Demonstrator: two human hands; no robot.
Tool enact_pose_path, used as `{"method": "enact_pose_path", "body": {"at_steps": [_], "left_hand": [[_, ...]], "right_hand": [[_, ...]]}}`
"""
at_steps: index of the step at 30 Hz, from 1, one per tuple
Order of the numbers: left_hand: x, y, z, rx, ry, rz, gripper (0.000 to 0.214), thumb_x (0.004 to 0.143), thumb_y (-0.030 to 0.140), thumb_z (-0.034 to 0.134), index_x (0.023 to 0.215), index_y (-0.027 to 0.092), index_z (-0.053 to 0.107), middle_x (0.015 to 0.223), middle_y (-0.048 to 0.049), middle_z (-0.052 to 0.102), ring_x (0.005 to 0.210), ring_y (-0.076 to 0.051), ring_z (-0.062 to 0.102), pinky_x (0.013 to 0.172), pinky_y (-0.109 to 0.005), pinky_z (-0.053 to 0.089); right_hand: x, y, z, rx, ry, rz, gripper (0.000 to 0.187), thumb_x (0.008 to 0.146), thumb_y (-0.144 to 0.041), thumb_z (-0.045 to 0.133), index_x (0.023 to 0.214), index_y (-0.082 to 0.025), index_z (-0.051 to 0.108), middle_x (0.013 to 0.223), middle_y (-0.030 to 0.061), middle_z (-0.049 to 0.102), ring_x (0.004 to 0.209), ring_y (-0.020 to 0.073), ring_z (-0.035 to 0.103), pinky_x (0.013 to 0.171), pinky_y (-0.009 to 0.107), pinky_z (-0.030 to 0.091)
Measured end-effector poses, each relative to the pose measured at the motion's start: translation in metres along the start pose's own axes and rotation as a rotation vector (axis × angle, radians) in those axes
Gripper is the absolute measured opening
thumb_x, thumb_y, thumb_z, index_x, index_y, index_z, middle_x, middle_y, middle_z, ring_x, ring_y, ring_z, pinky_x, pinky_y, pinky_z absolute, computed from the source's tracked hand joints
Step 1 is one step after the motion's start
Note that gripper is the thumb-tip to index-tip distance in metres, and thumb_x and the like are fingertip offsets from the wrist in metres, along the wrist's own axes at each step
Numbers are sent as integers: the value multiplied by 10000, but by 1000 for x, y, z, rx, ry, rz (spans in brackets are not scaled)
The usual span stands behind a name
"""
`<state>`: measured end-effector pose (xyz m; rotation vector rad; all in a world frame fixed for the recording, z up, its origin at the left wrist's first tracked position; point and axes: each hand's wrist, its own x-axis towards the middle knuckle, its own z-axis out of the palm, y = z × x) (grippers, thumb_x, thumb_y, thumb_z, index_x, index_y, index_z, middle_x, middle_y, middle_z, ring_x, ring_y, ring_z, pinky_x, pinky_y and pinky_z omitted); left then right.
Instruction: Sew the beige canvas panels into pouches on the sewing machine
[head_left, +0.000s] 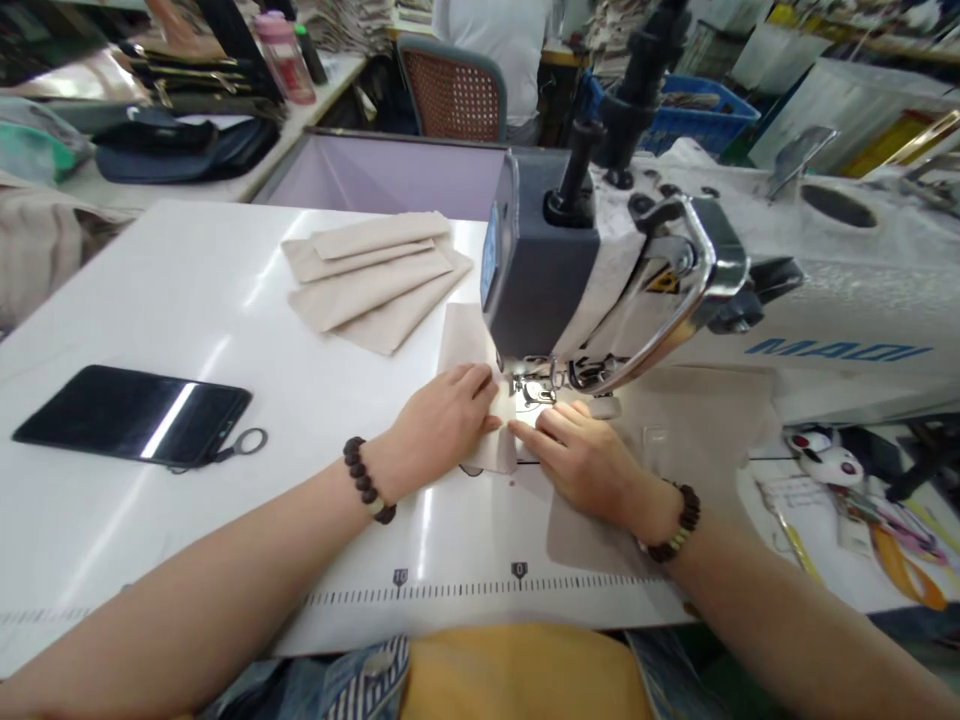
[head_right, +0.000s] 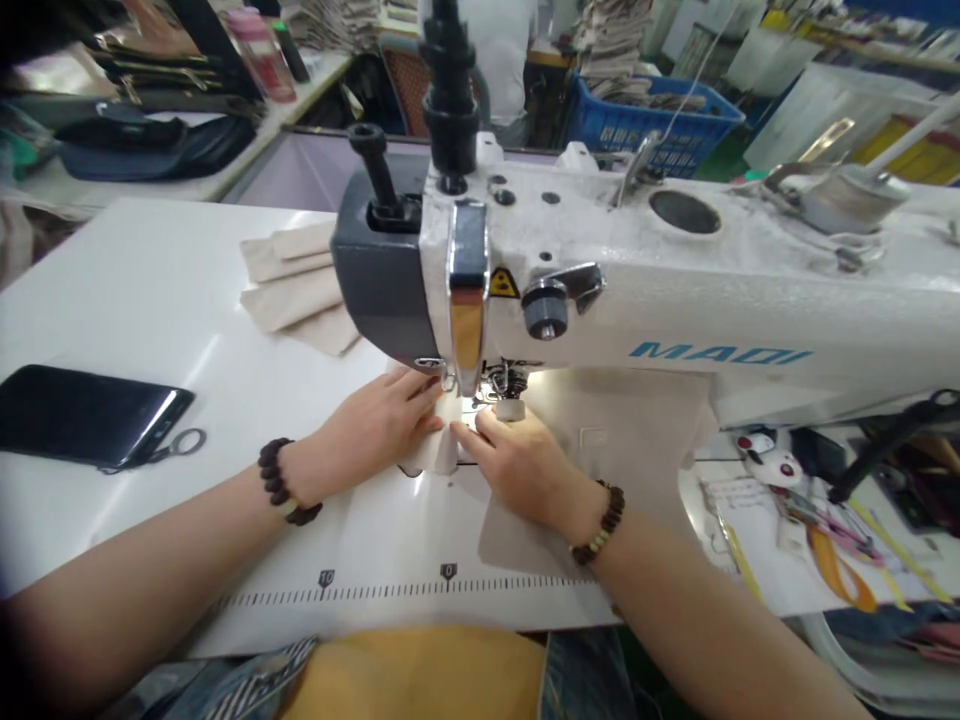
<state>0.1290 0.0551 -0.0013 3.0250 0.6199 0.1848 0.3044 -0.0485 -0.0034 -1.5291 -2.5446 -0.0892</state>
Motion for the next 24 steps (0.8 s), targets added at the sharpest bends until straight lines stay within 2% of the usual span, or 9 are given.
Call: {"method": "enact_pose_path", "body": {"at_steps": [5,9,15,24], "left_hand": [[3,1,8,5,61,-36,255,885,270,508,1036,69,552,1022,-132,555,977,-271,507,838,-394,463],[6,0,12,25,94,-33,238,887,273,501,988,67,567,993,-138,555,937,-268,514,820,-389,464],[8,-1,15,17,93,-25,243,888,273,500,1003,70,568,1043,-145,547,973,-270,509,854,-395,448],[9,-2,14,21,93,-18,230,895,280,487,972,81,572,1026,-137,542,946,-262,515,837,-388,451]], "right_hand": [[0,0,-1,-22,33,45,231,881,-113,419,965,-155,630,732,44,519,688,180,410,657,293,310],[0,0,-1,-25,30,85,234,865,-94,437,997,-160,618,738,40,528,705,180,427,634,279,305],[-1,1,4,-35,75,69,241,858,-96,450,1020,-137,623,723,47,537,693,185,433,600,277,296],[0,1,2,-40,62,79,238,873,-106,432,1014,-145,620,718,42,535,688,177,436,601,278,299]]}}
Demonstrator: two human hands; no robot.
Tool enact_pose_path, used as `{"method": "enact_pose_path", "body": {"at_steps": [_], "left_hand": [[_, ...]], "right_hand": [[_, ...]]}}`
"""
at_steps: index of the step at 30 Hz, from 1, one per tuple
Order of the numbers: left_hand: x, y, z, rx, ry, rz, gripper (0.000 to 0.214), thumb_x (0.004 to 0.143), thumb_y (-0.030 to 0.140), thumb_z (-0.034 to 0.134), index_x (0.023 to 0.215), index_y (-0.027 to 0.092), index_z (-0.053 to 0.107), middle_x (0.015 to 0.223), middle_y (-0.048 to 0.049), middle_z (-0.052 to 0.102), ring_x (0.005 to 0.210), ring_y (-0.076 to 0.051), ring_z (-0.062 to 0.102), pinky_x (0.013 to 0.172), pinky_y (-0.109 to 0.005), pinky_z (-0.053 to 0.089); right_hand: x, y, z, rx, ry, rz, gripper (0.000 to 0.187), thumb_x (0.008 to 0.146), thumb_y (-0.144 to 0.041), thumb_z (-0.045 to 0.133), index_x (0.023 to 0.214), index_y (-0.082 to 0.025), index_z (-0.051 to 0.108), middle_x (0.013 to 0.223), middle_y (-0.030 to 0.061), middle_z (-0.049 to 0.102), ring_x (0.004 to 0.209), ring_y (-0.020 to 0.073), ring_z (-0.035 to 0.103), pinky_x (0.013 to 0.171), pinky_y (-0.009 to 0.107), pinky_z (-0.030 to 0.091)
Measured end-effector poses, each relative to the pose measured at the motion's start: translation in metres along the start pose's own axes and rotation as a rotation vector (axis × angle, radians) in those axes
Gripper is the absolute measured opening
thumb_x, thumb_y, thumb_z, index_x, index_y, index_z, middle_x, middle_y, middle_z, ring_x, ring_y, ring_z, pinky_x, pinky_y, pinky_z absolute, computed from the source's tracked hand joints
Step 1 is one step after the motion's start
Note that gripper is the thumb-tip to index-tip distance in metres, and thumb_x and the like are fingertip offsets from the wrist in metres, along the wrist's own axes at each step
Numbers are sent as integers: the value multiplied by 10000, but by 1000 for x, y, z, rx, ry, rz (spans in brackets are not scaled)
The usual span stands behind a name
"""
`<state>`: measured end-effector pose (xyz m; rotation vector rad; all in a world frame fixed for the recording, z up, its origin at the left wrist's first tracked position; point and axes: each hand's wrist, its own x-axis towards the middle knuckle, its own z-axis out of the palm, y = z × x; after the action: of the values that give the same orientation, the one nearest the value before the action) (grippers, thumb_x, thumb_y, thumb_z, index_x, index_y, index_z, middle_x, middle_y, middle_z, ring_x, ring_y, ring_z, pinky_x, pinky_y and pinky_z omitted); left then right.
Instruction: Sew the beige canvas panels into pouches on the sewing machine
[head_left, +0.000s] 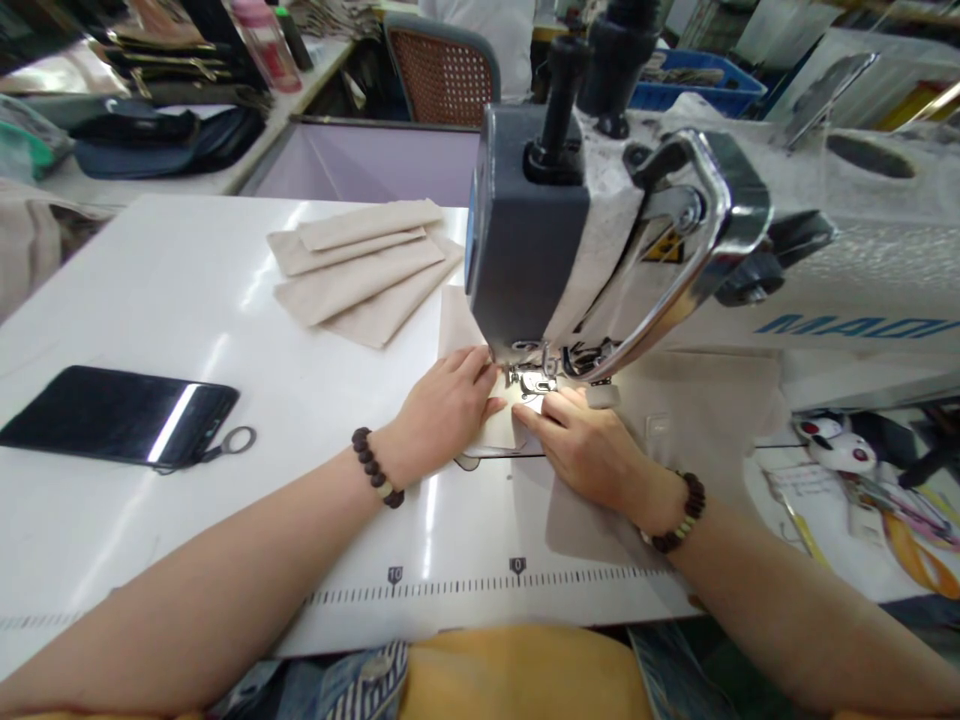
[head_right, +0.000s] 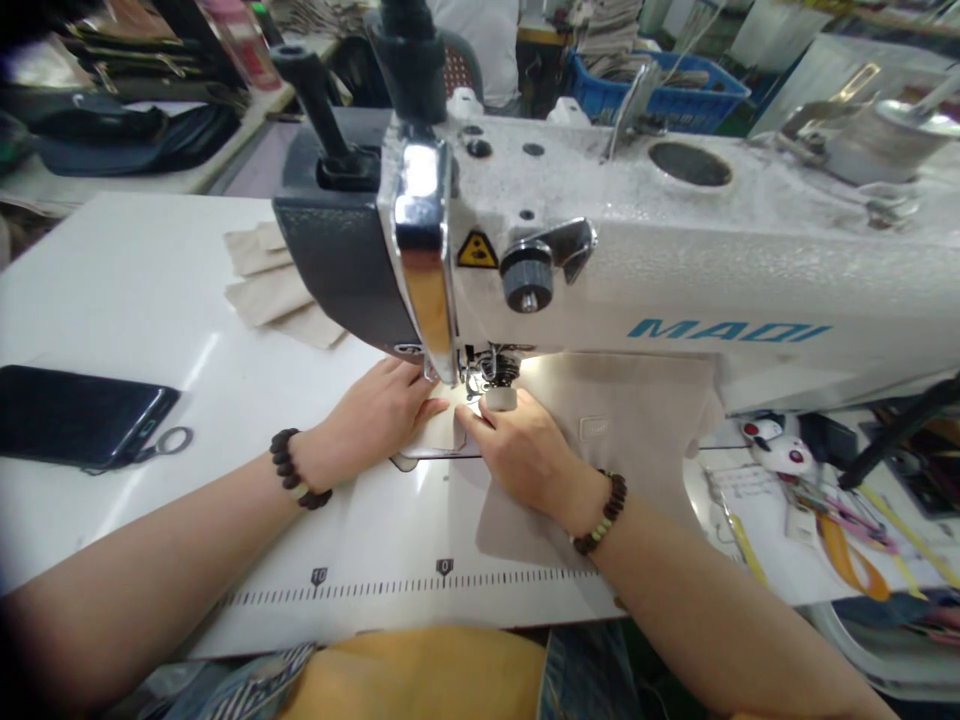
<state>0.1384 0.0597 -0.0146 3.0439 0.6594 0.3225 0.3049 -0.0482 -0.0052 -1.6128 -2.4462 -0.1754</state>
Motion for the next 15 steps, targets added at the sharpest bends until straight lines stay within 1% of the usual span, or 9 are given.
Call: {"method": "enact_pose_path", "body": {"at_steps": [4,15], "left_hand": [[0,0,1,9,8,6,226,900,272,475,976,83,573,1023,-138,547,942,-268,513,835,-390,453],[0,-1,2,-19,18,0,195,896,259,481,941,102,588,987,-129,559,947,-262,516,836,-396,452]], "right_hand": [[0,-1,-1,-7,-19,11,237,867,-102,438,1017,-146,617,730,45,546,692,175,440,605,282,302],[0,0,0,-5,-12,20,260,854,-89,443,1049,-146,606,739,40,556,692,167,458,611,286,303]]}}
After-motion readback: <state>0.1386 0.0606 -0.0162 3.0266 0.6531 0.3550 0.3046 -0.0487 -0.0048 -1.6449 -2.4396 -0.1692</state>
